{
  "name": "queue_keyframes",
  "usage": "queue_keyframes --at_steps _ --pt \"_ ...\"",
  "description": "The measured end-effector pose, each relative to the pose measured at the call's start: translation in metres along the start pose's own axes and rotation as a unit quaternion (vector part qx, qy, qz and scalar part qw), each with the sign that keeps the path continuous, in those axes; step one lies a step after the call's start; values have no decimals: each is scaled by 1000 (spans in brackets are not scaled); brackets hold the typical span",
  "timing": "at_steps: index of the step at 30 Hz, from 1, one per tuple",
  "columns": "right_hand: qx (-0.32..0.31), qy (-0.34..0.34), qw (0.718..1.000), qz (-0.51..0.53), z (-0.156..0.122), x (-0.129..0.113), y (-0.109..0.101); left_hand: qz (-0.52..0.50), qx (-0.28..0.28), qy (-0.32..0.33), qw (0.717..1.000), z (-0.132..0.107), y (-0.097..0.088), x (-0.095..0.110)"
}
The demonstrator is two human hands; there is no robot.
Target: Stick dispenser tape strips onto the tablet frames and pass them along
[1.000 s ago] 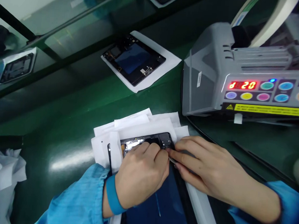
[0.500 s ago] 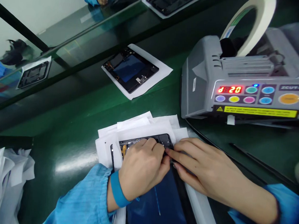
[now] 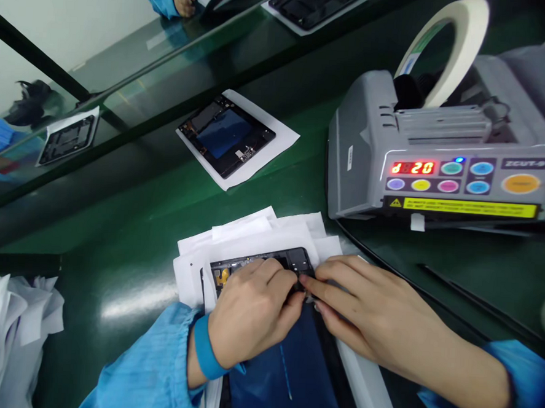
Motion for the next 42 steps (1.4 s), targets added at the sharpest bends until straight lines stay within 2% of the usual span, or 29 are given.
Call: queue_keyframes --at_steps 3,7,14,19,23,28,35,42 --pt "3 3 1000 -3 -1 0 0 -15 -8 18 1000 -2 1 1" --pt "4 12 1000 8 -4 1 2 -14 -20 5 1000 -4 4 2" --pt "3 8 1000 12 -13 1 9 26 -35 -4 999 -3 13 3" --pt "15 3 999 31 -8 1 6 66 -23 0 998 0 10 6" --pt "15 3 999 28 -4 0 3 96 -44 -9 994 4 11 14" --pt "13 2 1000 12 -2 0 0 155 -25 -4 988 5 8 26" --pt "-14 17 999 24 1 5 1 42 -59 -35 997 8 8 4" --pt "-15 23 999 30 0 6 2 66 -57 -14 996 7 6 8"
Point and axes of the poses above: each hand's wrist, its own z-axis towards the middle knuckle, its own y-axis out of the palm, x = y × z, the point moved 7 cm from there along z, towards the middle knuckle, and after that the axes turned 7 degrees about -z, right-handed, at the moved point
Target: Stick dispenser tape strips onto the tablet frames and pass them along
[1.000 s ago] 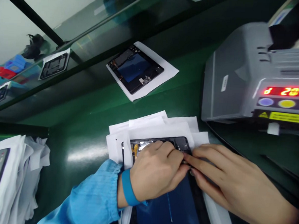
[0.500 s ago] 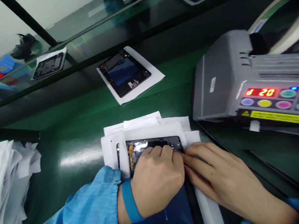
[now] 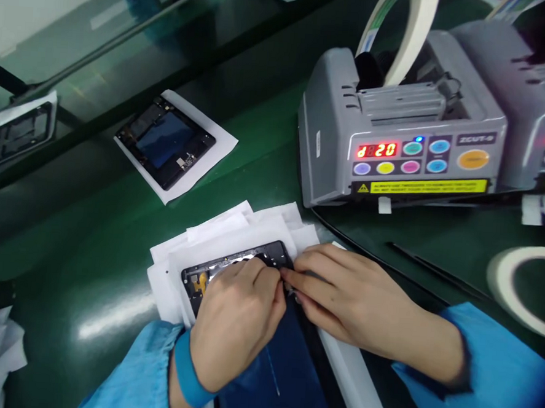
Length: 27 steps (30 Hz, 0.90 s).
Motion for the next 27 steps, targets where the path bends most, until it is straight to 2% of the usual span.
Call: queue_keyframes --at_steps 7,11,18,23,27 --pt "14 -8 1000 -20 -2 -2 0 20 6 -19 1000 -3 1 -3" --pt "14 -9 1000 -15 -2 -2 0 -20 40 -25 999 -4 1 -7" --pt "12 -8 1000 -5 -3 -2 1 -119 105 0 987 -5 2 -8" --pt "14 -14 1000 -6 -5 -2 2 -150 157 1 976 -8 -12 -9" --pt "16 -14 1000 1 -5 -2 2 -119 113 -7 986 -16 -13 -8"
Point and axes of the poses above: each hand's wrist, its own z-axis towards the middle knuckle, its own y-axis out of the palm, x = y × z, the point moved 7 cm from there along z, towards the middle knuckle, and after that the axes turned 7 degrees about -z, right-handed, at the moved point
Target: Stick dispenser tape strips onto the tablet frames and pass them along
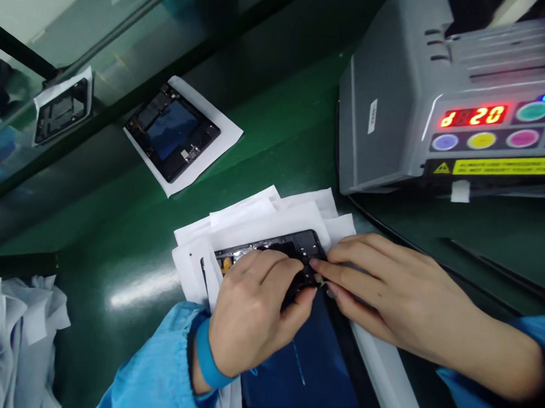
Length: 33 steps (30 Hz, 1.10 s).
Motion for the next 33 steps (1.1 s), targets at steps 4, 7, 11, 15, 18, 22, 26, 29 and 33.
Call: queue_keyframes --at_steps 4,7,11,15,18,22,26,29,33 --pt "3 7 1000 -2 1 1 -1 43 -44 19 998 -4 5 4" --pt "7 9 1000 -2 2 0 -1 56 -44 36 997 -3 7 7" --pt "2 9 1000 -5 3 0 -1 78 -37 59 995 -1 8 10" --pt "-2 10 1000 -12 3 0 -2 111 -32 82 990 -1 10 15" --pt "4 3 1000 -20 4 -1 -4 111 -33 83 990 -1 11 15" --pt "0 -6 1000 -28 4 -2 -5 90 -42 64 993 0 14 12" --pt "-9 -14 999 -46 1 -4 -3 63 -42 41 996 1 13 8" --pt "-2 -19 998 -64 1 -6 -4 56 -44 42 997 0 12 8" --pt "-8 -20 996 -87 2 -8 -4 60 -40 47 996 -2 9 8"
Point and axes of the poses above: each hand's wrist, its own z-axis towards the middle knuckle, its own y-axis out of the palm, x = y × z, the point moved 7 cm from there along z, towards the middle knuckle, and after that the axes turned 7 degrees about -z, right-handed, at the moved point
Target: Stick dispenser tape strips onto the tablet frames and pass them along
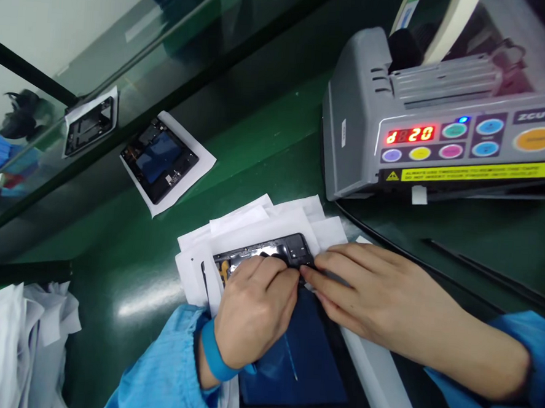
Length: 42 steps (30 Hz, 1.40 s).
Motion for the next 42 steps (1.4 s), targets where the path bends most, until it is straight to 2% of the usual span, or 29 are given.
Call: queue_keyframes --at_steps 6,12,18,26,29,33,42 --pt "0 -6 999 31 -1 0 0 -1 1 -18 1000 -4 0 -2" --pt "-5 -35 999 -1 -3 -6 3 19 -6 -14 1000 -4 3 -2" --pt "-3 -18 1000 14 -2 -4 3 30 -15 -5 999 -5 4 0" --pt "3 45 993 106 -2 11 -3 20 -34 -10 999 -1 7 -3" --pt "23 71 994 76 0 15 -3 2 -28 -14 1000 -2 6 -4" --pt "42 68 997 8 6 10 0 -12 -23 -27 999 -2 8 -7" --pt "45 57 997 -13 7 3 -1 -10 -25 -29 999 0 10 -7"
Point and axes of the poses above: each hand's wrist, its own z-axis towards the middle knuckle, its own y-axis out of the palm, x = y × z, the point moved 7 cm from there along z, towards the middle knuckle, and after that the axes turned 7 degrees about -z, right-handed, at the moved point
